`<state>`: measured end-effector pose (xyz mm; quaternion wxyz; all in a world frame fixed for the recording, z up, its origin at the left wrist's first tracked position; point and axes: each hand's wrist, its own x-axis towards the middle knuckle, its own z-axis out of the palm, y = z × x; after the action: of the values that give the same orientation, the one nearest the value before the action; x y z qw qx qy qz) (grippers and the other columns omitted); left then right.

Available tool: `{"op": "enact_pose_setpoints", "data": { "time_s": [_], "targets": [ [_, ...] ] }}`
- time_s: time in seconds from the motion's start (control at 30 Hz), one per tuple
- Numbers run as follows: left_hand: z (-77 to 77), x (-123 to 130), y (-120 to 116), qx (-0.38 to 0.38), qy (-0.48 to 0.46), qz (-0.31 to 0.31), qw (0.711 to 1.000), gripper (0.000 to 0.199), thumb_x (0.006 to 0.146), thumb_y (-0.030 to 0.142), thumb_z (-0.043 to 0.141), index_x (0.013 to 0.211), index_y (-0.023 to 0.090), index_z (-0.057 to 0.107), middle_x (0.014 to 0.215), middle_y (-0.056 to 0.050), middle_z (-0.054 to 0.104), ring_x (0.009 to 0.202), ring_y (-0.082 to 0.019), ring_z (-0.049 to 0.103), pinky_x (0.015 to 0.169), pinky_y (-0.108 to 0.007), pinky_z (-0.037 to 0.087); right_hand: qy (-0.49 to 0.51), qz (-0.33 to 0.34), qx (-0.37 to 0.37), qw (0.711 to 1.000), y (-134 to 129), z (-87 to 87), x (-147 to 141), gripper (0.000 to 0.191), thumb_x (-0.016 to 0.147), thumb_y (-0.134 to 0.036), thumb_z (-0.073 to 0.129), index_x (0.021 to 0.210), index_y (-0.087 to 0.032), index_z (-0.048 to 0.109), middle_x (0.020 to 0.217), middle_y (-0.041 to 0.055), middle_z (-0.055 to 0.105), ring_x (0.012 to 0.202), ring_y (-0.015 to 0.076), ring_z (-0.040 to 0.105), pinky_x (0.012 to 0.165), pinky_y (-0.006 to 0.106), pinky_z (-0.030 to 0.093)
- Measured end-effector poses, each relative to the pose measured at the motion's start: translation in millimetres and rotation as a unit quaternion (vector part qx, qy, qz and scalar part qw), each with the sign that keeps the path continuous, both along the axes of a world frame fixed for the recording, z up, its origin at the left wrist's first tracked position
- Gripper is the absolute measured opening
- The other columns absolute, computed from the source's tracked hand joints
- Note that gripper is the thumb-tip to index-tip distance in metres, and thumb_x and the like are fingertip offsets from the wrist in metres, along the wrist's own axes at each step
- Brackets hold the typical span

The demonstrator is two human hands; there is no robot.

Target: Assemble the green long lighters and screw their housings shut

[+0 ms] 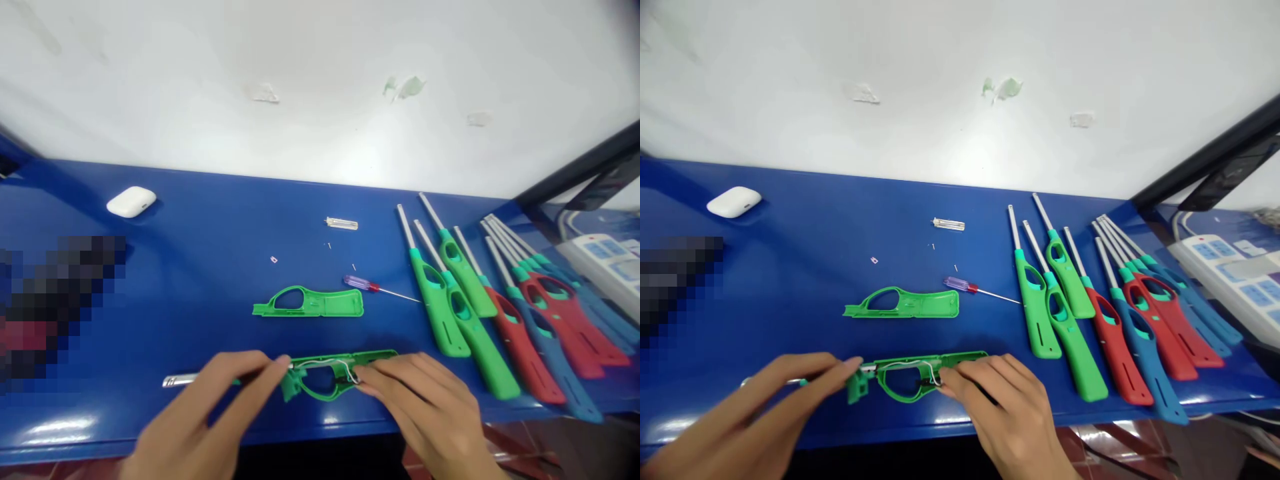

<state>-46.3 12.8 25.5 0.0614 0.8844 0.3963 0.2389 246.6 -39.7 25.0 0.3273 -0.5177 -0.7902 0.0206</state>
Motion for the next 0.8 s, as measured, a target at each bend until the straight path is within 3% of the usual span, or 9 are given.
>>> {"op": "enact_pose_setpoints", "data": {
  "time_s": [0.1, 0.27, 0.5, 0.67, 0.8],
  "targets": [
    [-2.1, 23.4, -7.4, 0.014, 0.038, -0.065, 0.997, 0.044, 0.105, 0.036, 0.035, 0.142, 0.031, 0.058, 0.124, -0.005, 0.070, 0.108, -0.020, 0.070, 0.083, -0.028, 0.063, -0.010, -0.002, -0.001, 1.000, -0.4, -2.4, 1.9, 0.018, 0.094, -0.013, 0.069, 0.110, -0.020, 0.074, 0.093, 0.0027, 0.077, 0.077, 0.0137, 0.070, 0.072, 0.028, 0.054],
    [-0.4, 40.4, -6.5, -0.002, 0.055, -0.088, 0.995, 0.049, 0.098, 0.016, 0.036, 0.141, 0.024, 0.057, 0.118, -0.008, 0.069, 0.104, -0.021, 0.068, 0.087, -0.035, 0.063, 0.007, -0.004, -0.011, 1.000, -1.5, -4.2, 3.3, 0.017, 0.094, -0.012, 0.069, 0.109, -0.020, 0.074, 0.095, 0.0024, 0.078, 0.079, 0.0134, 0.071, 0.072, 0.028, 0.054],
    [6.2, 52.1, -3.3, 0.018, 0.032, -0.104, 0.994, 0.043, 0.104, 0.019, 0.030, 0.129, 0.017, 0.065, 0.107, -0.010, 0.070, 0.096, -0.020, 0.067, 0.083, -0.031, 0.060, 0.029, 0.002, -0.021, 0.999, 0.3, -0.5, 3.1, 0.014, 0.099, -0.015, 0.063, 0.103, -0.020, 0.074, 0.094, 0.0018, 0.078, 0.080, 0.0136, 0.072, 0.073, 0.028, 0.055],
    [5.3, 54.1, -4.8, 0.012, 0.027, -0.086, 0.996, 0.049, 0.103, 0.011, 0.025, 0.131, 0.018, 0.064, 0.110, -0.009, 0.068, 0.104, -0.020, 0.063, 0.088, -0.029, 0.058, 0.073, -0.019, -0.013, 0.997, 3.8, 3.7, -1.9, 0.018, 0.102, -0.018, 0.059, 0.094, -0.021, 0.074, 0.087, -0.0002, 0.078, 0.076, 0.0112, 0.072, 0.073, 0.025, 0.056],
    [5.5, 55.4, -3.6, 0.031, 0.023, -0.099, 0.994, 0.046, 0.104, 0.015, 0.027, 0.127, 0.017, 0.066, 0.105, -0.010, 0.069, 0.102, -0.021, 0.065, 0.083, -0.030, 0.060, 0.073, -0.017, -0.020, 0.997, 4.3, 4.7, -2.8, 0.018, 0.102, -0.019, 0.059, 0.094, -0.021, 0.074, 0.087, 0.0002, 0.078, 0.075, 0.0122, 0.072, 0.073, 0.027, 0.057]
  ]
}}
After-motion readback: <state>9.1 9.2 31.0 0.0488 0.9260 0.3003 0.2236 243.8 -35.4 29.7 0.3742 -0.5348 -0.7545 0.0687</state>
